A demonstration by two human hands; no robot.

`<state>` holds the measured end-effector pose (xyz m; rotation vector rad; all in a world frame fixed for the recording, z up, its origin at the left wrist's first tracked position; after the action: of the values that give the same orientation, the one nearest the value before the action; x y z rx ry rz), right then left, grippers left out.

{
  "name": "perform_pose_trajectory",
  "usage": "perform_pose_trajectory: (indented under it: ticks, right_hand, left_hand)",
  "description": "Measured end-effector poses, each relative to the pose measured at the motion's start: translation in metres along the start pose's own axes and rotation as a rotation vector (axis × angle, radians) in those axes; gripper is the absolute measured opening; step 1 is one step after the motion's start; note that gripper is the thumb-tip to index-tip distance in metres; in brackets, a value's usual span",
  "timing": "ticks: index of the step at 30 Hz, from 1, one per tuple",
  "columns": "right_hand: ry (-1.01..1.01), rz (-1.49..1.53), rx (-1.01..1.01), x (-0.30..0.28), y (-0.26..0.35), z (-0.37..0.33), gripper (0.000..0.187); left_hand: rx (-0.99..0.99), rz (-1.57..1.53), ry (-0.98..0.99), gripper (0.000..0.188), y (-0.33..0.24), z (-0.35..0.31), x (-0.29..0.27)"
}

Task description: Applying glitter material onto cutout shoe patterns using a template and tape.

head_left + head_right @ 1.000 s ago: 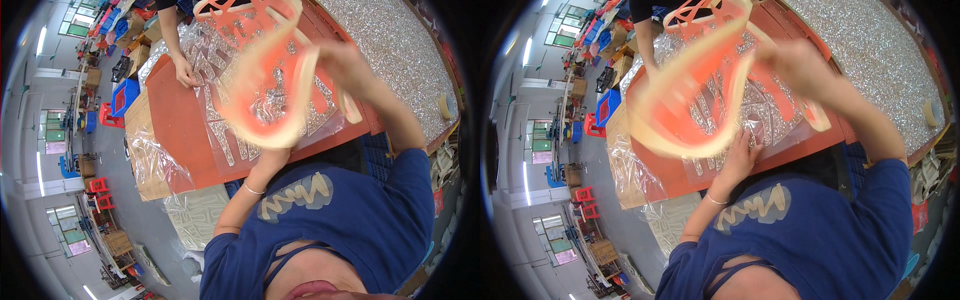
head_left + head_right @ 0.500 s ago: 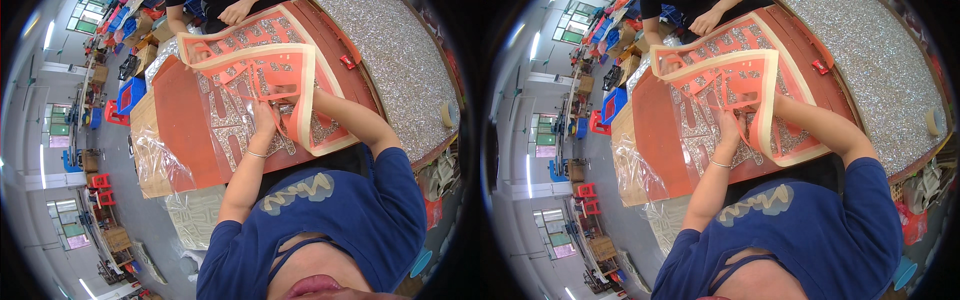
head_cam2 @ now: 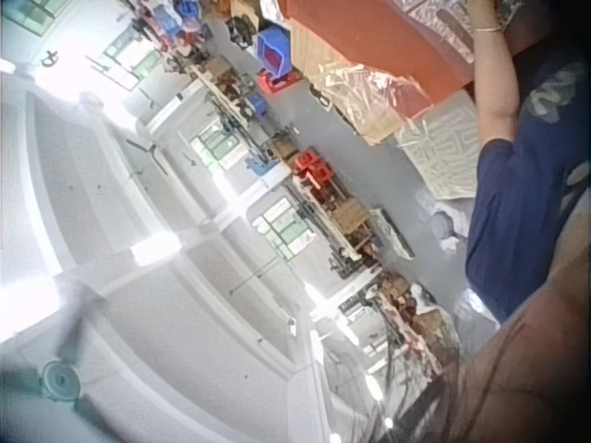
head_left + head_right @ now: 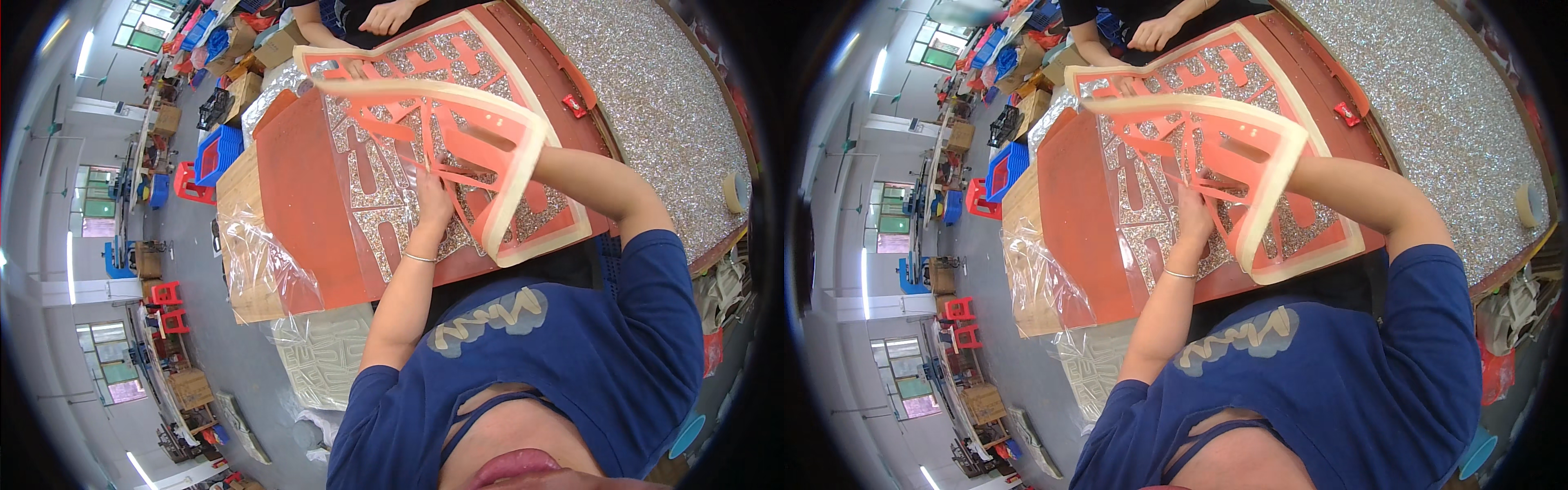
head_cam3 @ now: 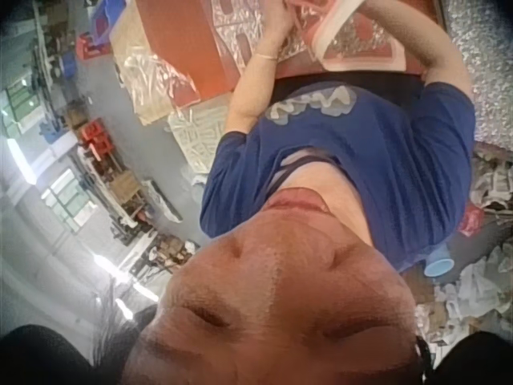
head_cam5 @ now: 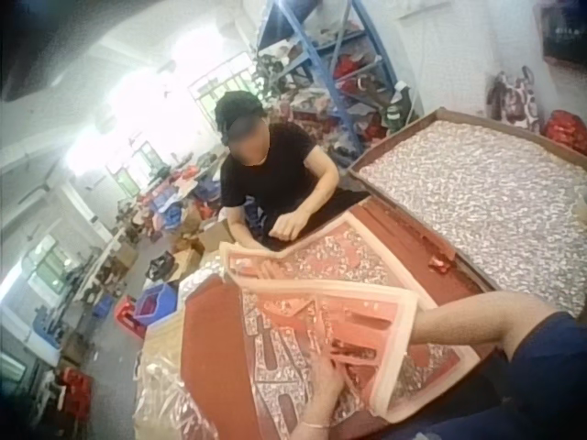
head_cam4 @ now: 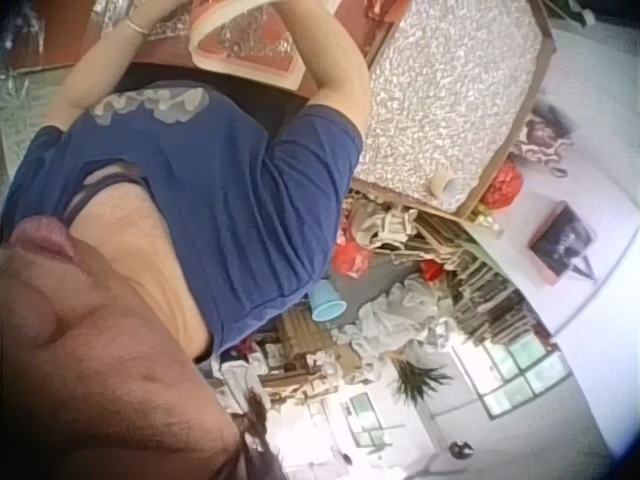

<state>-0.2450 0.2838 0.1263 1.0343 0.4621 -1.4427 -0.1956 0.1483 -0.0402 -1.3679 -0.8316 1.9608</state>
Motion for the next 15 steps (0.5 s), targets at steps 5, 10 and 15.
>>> perform_pose_trajectory:
  ticks: [5, 10, 15]
  right_hand:
    - [-0.108, -0.026, -0.02, -0.034, -0.069, -0.007, 0.029]
    - [-0.182, -0.04, -0.003, -0.053, -0.091, -0.039, 0.029]
    - [0.545, -0.368, -0.025, 0.016, -0.097, -0.162, 0.015]
  left_hand:
    - [0.121, 0.237, -0.02, 0.049, -0.041, 0.001, 0.014]
    - [0.177, 0.423, -0.007, 0.052, -0.051, -0.008, 0.014]
    - [0.306, 0.578, 0.177, 0.052, -0.062, -0.029, 0.036]
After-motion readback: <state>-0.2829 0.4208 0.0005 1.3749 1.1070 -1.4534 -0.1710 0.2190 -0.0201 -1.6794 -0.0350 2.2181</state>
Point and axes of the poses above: each hand's wrist, its own z-axis towards the middle knuckle, its own x-axis out of the palm, y = z × x, the point moved 5 cm from there along z, towards the middle knuckle, and after that the axes turned 3 degrees about -x, right-handed, at the moved point
